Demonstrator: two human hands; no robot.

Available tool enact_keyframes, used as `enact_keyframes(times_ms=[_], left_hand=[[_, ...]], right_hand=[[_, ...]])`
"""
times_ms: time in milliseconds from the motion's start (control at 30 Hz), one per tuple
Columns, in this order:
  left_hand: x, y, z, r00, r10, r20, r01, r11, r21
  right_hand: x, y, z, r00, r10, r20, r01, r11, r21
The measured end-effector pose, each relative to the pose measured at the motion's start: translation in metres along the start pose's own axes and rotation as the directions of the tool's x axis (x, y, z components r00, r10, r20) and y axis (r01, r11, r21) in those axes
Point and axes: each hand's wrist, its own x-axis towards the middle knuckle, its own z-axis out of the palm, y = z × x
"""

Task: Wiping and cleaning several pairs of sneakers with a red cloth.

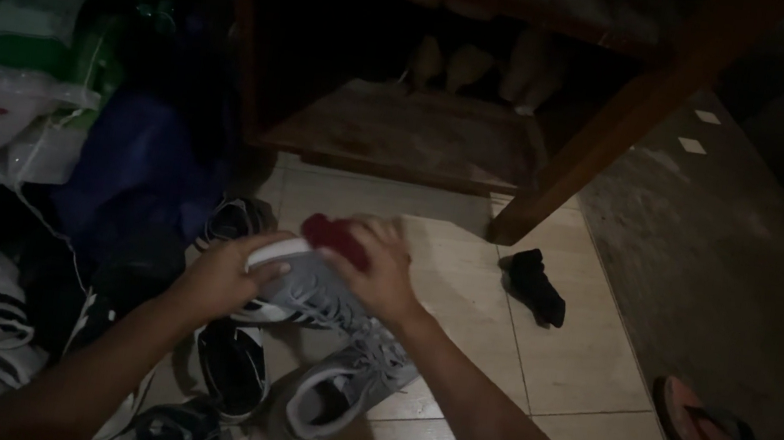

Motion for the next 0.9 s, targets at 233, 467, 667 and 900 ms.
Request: enact_keyframes(times_ms=[233, 467, 667, 900], left_hand=[[-0.001, -0.001, 0.005, 1.000, -0.012, 0.007, 0.012, 0.999, 0.051], [-0.001, -0.010, 0.003, 0.999, -0.039, 0.014, 0.038, 0.999, 0.028], [-0.002, 0.000, 0.003, 1.000, -0.017, -0.024, 0.017, 1.000, -0.012], [-0.003, 0.004, 0.004, 1.000, -0.012, 0.012, 0.013, 0.998, -0.062]], right_hand=[[-0.050, 0.087, -0.024, 0.968, 0.243, 0.061, -0.236, 0.967, -0.096], [0.009, -0.020, -0.012, 0.989, -0.143, 0.033, 0.146, 0.983, -0.107], [-0.003, 0.010, -0.014, 0.989, -0.065, 0.130, 0.083, 0.987, -0.137], [-0.017, 0.048, -0.040, 0.932, 0.303, 0.197, -0.237, 0.924, -0.301]])
